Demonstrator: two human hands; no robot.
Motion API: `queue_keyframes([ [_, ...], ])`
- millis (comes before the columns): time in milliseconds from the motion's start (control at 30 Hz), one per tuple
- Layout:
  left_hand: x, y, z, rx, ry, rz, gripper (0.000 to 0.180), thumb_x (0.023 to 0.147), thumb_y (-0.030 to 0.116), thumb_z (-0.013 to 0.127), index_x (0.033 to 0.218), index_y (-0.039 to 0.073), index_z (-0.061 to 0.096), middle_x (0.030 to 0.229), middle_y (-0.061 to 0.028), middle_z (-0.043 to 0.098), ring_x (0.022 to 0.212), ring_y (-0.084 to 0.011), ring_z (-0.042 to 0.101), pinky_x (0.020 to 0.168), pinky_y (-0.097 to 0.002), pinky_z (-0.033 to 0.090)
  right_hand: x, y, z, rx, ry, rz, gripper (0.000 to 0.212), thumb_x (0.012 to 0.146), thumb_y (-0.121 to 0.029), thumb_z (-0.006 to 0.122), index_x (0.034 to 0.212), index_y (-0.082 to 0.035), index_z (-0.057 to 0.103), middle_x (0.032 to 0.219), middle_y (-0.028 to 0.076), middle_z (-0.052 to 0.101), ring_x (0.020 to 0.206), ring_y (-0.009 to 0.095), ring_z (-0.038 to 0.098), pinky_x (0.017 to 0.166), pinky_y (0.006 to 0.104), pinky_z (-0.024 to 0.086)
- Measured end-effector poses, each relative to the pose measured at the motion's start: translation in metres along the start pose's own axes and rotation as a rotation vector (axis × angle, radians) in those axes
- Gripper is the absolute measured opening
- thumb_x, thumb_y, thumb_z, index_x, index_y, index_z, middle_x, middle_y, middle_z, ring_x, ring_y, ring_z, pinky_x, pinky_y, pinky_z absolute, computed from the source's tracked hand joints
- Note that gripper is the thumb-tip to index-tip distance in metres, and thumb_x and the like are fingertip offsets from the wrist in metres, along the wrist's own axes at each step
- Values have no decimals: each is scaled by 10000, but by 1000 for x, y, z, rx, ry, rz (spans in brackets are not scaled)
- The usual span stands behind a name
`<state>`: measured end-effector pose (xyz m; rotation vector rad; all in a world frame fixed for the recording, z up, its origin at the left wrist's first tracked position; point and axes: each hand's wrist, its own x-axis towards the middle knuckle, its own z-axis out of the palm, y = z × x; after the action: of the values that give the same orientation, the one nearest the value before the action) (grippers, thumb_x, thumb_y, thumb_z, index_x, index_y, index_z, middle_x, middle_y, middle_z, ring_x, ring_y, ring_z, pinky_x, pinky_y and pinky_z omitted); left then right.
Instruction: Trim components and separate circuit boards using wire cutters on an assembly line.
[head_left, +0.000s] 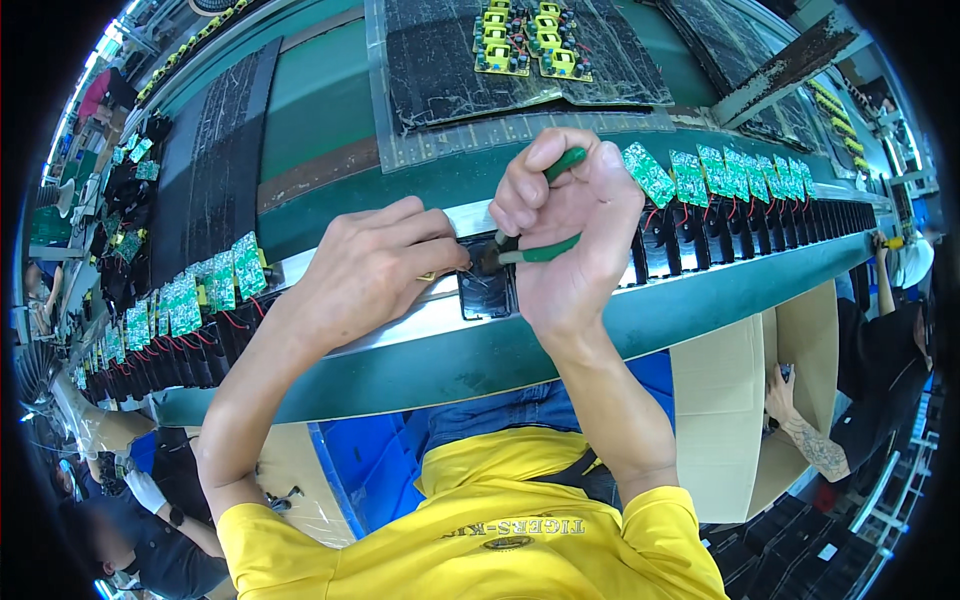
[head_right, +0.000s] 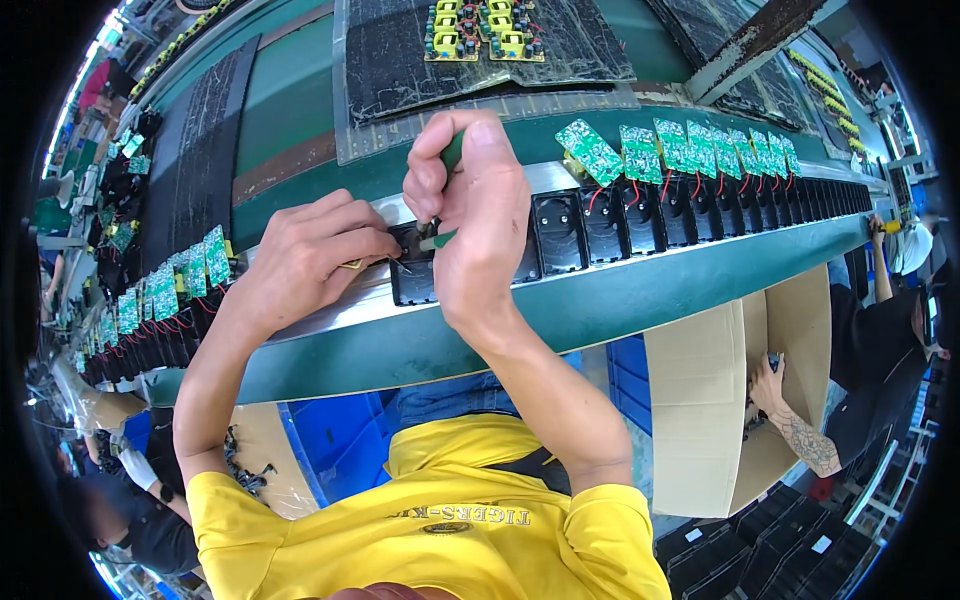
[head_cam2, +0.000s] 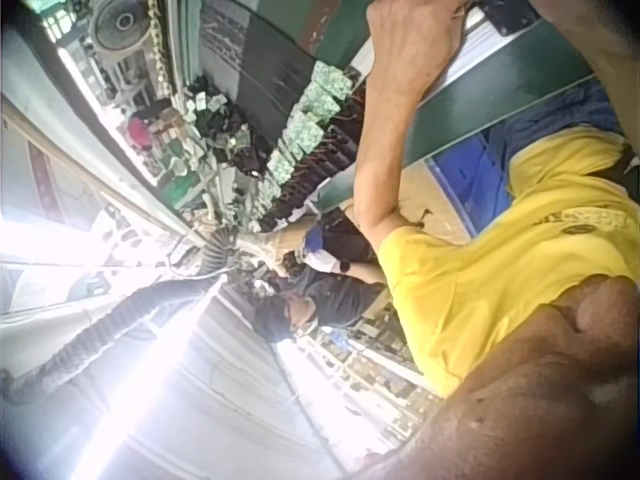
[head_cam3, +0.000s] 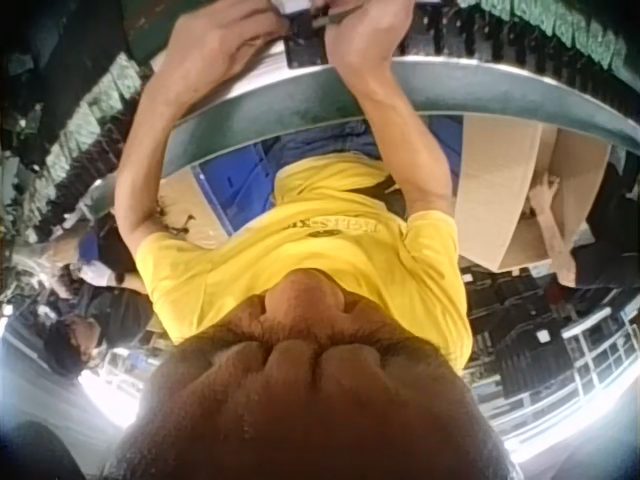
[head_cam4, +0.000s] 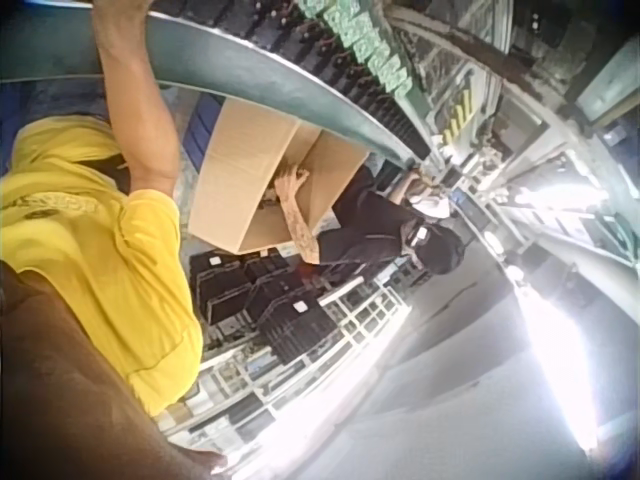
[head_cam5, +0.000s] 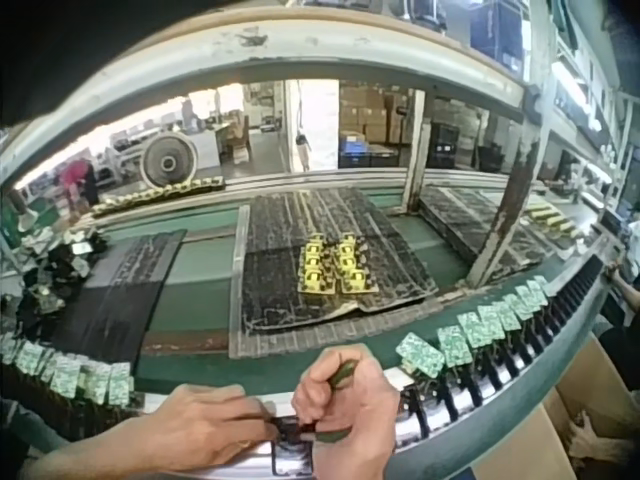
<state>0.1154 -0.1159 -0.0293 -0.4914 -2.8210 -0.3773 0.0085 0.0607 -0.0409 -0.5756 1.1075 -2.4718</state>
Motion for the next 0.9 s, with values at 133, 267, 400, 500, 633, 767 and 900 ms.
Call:
queue_keyframes([
  [133,-3,-2,4,8,32,13,143,887,105,795,1011,164,754,1066,17,690,917,-201,635,767,-339,557,2,12,3,136,-6,9,390,1211,-426,446,1108,-94,623,860,21,504,728,138,416,699,316,353],
  [267,-2,-2,8,3,57,16,121,894,97,783,995,152,746,1058,12,692,919,-205,638,766,-337,556,4,17,5,111,20,5,345,1201,-381,447,1102,-95,613,849,15,480,732,139,412,696,315,340],
  [400,1,-1,7,-40,73,14,125,886,82,775,994,137,746,1045,0,692,897,-216,642,755,-348,558,8,30,-13,-25,-183,-36,283,1195,-329,452,1126,-102,606,860,17,486,742,143,415,683,309,337],
  [500,-1,-1,9,-47,86,11,121,888,80,777,993,128,744,1037,-9,691,883,-226,647,753,-355,559,7,38,-21,43,-261,-66,239,1185,-298,463,1139,-103,594,875,19,496,749,141,427,674,306,341],
  [633,-1,7,4,-48,83,-12,107,900,79,781,993,117,742,1036,-20,691,866,-236,658,746,-362,559,8,29,-15,83,-251,-62,214,1177,-268,468,1162,-100,599,906,26,524,760,140,453,669,301,357],
  [767,0,15,-2,-54,36,-90,78,931,85,784,993,110,744,1053,-25,694,858,-240,672,730,-357,556,3,-16,20,-117,-7,-23,247,1153,-214,521,1247,-71,698,983,48,606,792,144,519,702,295,416],
  [900,-2,30,-1,31,53,-197,58,966,81,791,995,98,744,1089,-25,692,874,-222,691,687,-352,544,-41,-74,-1,-1033,-266,-275,300,1017,-85,785,1312,-94,840,1082,60,667,870,180,573,764,317,483],
])
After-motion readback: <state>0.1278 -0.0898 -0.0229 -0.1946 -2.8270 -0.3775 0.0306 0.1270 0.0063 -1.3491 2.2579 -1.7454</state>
